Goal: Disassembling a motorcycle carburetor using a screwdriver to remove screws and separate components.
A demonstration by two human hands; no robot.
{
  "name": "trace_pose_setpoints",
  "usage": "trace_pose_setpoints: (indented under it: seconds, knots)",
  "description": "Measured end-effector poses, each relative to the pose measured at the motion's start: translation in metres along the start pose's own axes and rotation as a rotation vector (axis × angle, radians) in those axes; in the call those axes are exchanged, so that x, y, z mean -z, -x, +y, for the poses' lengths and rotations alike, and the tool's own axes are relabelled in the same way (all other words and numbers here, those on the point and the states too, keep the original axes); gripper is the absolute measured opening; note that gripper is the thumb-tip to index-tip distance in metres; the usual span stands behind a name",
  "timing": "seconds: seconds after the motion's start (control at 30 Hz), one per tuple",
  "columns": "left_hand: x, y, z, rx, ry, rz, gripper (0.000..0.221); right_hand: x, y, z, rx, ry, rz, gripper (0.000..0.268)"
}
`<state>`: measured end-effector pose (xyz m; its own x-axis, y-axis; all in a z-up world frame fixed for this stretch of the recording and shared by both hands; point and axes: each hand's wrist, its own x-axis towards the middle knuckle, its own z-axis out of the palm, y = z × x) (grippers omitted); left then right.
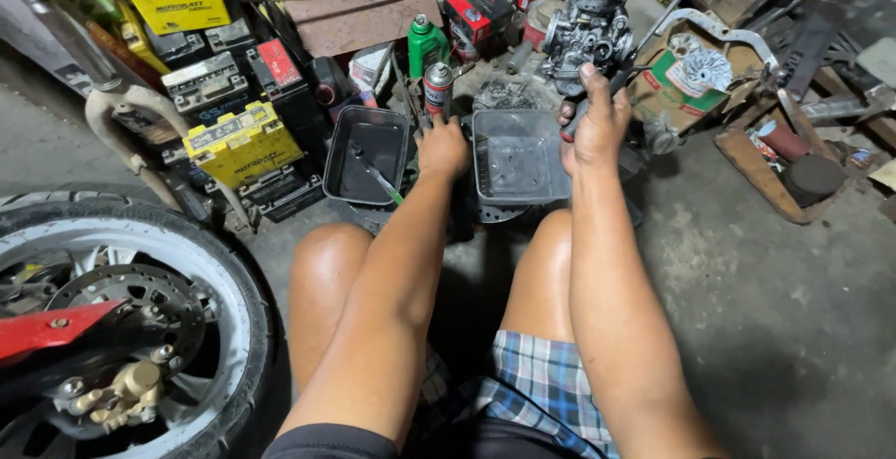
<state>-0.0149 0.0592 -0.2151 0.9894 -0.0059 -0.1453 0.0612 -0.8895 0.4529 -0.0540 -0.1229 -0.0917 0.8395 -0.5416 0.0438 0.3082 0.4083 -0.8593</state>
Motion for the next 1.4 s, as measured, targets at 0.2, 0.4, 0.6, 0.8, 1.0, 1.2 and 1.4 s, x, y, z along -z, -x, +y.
trace_pose_setpoints:
  seconds: [0.2, 0.4, 0.6, 0.8, 1.0, 1.2, 1.4]
  knots:
    - [-0.013, -0.029, -0.009, 0.059, 0.052, 0.009, 0.034, 0.002, -0.003, 0.000, 0.015, 0.003, 0.013, 0.026]
    - [-0.040, -0.055, -0.013, -0.079, 0.002, -0.018, 0.037, -0.001, -0.001, -0.001, 0.028, 0.018, 0.011, 0.024]
    - [-0.055, -0.069, -0.019, -0.209, -0.038, -0.013, 0.034, 0.002, -0.006, 0.009, 0.039, 0.046, 0.003, 0.022]
    - [-0.072, -0.094, -0.026, -0.259, -0.043, 0.002, 0.034, 0.005, -0.005, 0.013, 0.037, 0.059, 0.013, 0.022]
    - [-0.051, -0.087, -0.014, -0.216, -0.055, 0.035, 0.032, -0.001, 0.002, 0.004, 0.019, 0.058, 0.026, 0.023]
    - [-0.032, -0.072, -0.015, -0.068, 0.060, 0.043, 0.030, -0.003, 0.001, 0.006, 0.012, 0.050, 0.015, 0.023]
    - [0.039, -0.040, 0.012, 0.056, 0.418, 0.182, 0.031, -0.007, 0.000, 0.006, 0.021, 0.049, -0.001, 0.022]
